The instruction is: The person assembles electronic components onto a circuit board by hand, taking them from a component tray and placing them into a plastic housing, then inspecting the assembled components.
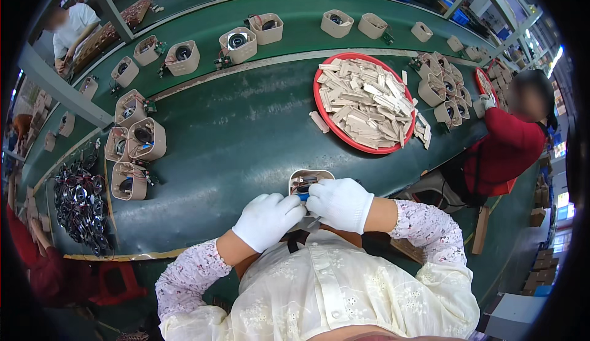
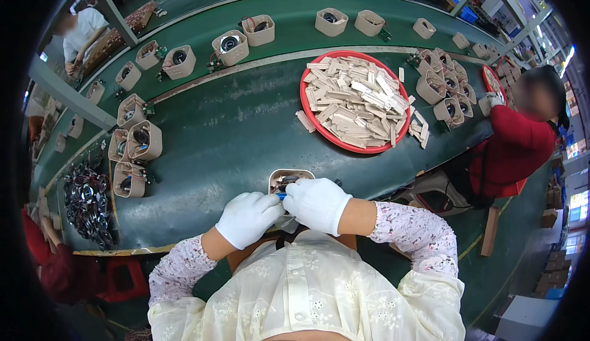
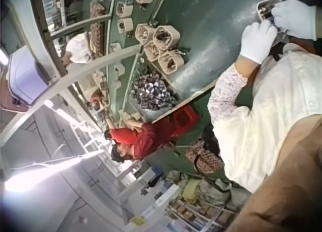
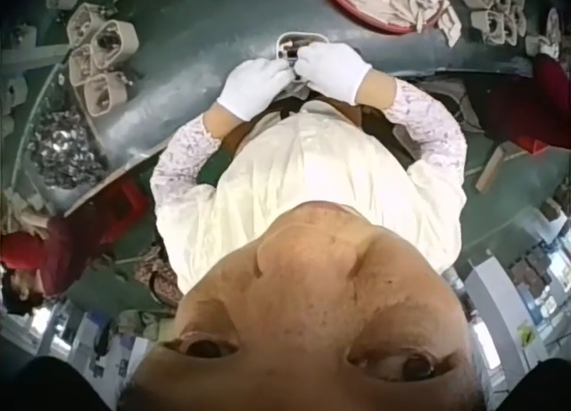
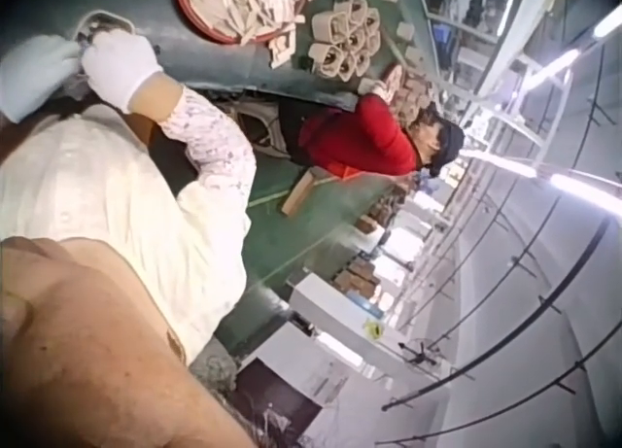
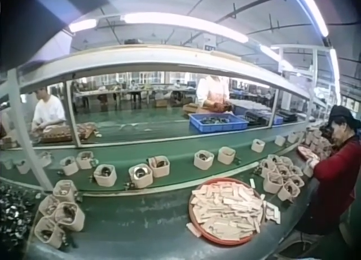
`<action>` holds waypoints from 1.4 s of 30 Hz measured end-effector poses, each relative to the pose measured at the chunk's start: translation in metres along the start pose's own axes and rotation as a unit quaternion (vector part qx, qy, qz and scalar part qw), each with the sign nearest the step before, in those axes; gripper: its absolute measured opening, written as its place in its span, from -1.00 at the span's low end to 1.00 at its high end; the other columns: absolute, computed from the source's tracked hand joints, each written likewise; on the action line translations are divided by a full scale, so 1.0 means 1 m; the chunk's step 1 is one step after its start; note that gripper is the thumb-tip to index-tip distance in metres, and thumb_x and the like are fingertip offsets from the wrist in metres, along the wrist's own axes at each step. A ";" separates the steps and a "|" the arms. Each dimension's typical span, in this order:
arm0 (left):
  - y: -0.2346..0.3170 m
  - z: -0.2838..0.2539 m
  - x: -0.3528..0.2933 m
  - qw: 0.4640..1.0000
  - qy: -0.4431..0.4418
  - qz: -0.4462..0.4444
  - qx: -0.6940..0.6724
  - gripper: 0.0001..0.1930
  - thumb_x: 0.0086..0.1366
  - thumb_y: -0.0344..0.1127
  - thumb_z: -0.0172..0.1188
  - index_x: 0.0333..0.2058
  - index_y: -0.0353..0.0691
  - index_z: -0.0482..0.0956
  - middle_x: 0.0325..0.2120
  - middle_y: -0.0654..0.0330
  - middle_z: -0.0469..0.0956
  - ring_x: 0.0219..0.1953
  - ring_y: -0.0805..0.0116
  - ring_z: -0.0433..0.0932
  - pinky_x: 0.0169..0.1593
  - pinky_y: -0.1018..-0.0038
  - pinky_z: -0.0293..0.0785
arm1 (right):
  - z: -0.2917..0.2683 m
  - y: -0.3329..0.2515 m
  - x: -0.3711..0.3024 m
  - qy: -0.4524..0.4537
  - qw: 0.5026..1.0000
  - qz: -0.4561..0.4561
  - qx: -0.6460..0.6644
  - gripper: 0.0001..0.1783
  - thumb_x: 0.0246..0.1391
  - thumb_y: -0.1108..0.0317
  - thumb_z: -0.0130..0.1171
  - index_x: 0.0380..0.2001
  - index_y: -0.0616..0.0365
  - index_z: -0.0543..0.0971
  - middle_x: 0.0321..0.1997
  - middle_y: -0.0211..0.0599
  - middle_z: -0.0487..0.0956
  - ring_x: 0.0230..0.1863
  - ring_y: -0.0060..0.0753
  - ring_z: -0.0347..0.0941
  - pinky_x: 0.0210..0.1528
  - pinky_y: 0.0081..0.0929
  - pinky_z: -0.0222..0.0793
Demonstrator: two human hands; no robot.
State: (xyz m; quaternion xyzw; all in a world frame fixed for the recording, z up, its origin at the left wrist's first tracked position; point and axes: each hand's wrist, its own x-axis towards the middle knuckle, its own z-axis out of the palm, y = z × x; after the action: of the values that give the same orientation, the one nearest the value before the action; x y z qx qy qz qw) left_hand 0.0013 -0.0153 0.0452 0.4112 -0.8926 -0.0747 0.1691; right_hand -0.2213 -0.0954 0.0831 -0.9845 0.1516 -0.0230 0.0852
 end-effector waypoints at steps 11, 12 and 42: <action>0.009 0.029 -0.021 0.708 0.191 -0.239 -0.637 -0.63 0.18 -0.46 0.37 -0.02 -0.21 0.54 -0.06 0.10 0.57 -0.13 0.04 0.64 -0.08 0.31 0.60 | 0.014 -0.011 0.005 0.076 0.996 -0.009 0.045 -0.92 -0.01 0.33 0.21 -0.40 0.00 0.54 -0.34 -0.37 0.47 -0.26 -0.29 0.52 -0.33 -0.38 0.54; 0.006 0.019 -0.022 0.864 0.183 -0.177 -0.434 -0.63 0.18 -0.45 0.34 -0.02 -0.20 0.56 -0.07 0.12 0.57 -0.14 0.05 0.63 -0.09 0.31 0.60 | 0.013 -0.015 0.006 0.052 0.998 0.002 0.034 -0.95 0.07 0.33 0.16 -0.40 0.01 0.56 -0.34 -0.37 0.47 -0.26 -0.32 0.52 -0.33 -0.41 0.55; 0.025 0.017 -0.001 0.979 0.161 -0.107 -0.062 -0.67 0.18 -0.39 0.18 -0.04 -0.06 0.61 -0.26 0.26 0.56 -0.29 0.27 0.63 -0.32 0.38 0.59 | 0.025 -0.016 0.015 0.340 0.786 0.100 0.507 -0.72 0.36 0.36 0.05 -0.27 0.31 0.68 -0.37 -0.26 0.63 -0.47 -0.55 0.43 -0.36 -0.54 0.38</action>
State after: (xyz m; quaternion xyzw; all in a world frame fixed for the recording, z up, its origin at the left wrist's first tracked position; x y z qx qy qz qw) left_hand -0.0220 0.0011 0.0361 0.4999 -0.7982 -0.0801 0.3265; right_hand -0.2007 -0.0806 0.0613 -0.7073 0.2351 -0.4213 0.5167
